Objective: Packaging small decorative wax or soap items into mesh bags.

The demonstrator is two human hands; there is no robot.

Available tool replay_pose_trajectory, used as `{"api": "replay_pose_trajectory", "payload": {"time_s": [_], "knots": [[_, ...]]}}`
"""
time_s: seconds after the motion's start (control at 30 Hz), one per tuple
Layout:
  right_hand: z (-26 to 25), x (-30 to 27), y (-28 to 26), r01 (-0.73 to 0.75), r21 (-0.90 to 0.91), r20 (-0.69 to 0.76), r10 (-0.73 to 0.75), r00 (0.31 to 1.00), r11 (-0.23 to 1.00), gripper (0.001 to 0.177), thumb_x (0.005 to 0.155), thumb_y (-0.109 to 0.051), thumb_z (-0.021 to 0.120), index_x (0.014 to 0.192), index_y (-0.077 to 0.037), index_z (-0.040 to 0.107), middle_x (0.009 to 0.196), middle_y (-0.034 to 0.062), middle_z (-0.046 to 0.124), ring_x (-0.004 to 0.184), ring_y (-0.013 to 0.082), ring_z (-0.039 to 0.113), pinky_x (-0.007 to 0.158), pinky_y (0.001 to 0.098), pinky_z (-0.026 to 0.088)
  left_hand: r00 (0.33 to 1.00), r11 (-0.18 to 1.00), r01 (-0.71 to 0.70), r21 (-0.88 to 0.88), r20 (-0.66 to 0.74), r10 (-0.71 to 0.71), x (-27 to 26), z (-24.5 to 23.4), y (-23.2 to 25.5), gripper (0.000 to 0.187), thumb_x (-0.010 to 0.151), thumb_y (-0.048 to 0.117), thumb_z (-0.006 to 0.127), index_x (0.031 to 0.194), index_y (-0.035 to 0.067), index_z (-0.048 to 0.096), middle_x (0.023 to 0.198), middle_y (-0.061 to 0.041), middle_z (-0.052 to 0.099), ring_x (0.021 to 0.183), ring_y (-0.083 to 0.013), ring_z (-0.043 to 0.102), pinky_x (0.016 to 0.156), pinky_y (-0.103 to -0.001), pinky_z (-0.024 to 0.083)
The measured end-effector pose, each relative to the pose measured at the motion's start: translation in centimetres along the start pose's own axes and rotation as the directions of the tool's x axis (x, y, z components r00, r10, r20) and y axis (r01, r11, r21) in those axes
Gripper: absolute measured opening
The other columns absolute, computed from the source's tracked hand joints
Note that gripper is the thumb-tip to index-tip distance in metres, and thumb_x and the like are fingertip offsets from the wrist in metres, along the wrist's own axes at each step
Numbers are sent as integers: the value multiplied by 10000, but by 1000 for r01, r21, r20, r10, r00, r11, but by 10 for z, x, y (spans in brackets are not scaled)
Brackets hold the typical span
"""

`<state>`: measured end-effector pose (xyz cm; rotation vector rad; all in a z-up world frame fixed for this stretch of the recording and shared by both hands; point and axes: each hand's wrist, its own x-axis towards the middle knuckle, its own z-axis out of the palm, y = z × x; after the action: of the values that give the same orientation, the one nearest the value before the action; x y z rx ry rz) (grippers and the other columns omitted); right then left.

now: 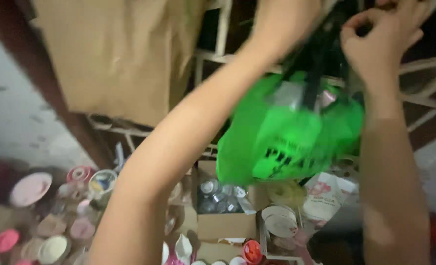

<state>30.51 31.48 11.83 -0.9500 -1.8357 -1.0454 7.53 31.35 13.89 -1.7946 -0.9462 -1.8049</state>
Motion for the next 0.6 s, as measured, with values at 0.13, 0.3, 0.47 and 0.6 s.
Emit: {"api": "replay_pose_trajectory", "payload": {"time_s": [0.13,0.3,0.47,0.6], "knots": [[24,-25,-3,-14,-86,35,17,999,996,313,930,-157,770,1237,-102,744,1501,184,402,1430,377,312,1154,559,288,987,999,34,-37,160,-27,-39,-64,35,175,779,166,672,846,7,642,740,-199,690,694,-421,687,601,-519,545],[-44,-34,-51,-2,-246,-173,-42,984,969,437,851,-182,816,1275,-86,764,1459,215,469,1392,412,410,989,520,400,899,997,64,36,432,-73,-66,-124,40,203,796,183,697,912,33,623,859,-188,707,847,-429,685,700,-539,550],[-165,-112,-108,-561,549,672,72,737,619,150,921,-196,675,997,-88,747,736,28,681,545,123,596,511,255,490,516,838,-415,-353,667,537,-147,-217,98,835,702,570,795,1302,23,597,1243,-192,601,1236,-371,535,1108,-614,335],[-230,-108,-175,-480,275,826,51,562,833,550,695,-260,858,1201,-101,716,855,93,675,537,183,600,542,316,478,443,847,-395,-356,734,515,-216,-224,126,1155,612,799,747,1384,-31,522,1394,-166,559,1363,-309,497,1197,-587,282]]}}
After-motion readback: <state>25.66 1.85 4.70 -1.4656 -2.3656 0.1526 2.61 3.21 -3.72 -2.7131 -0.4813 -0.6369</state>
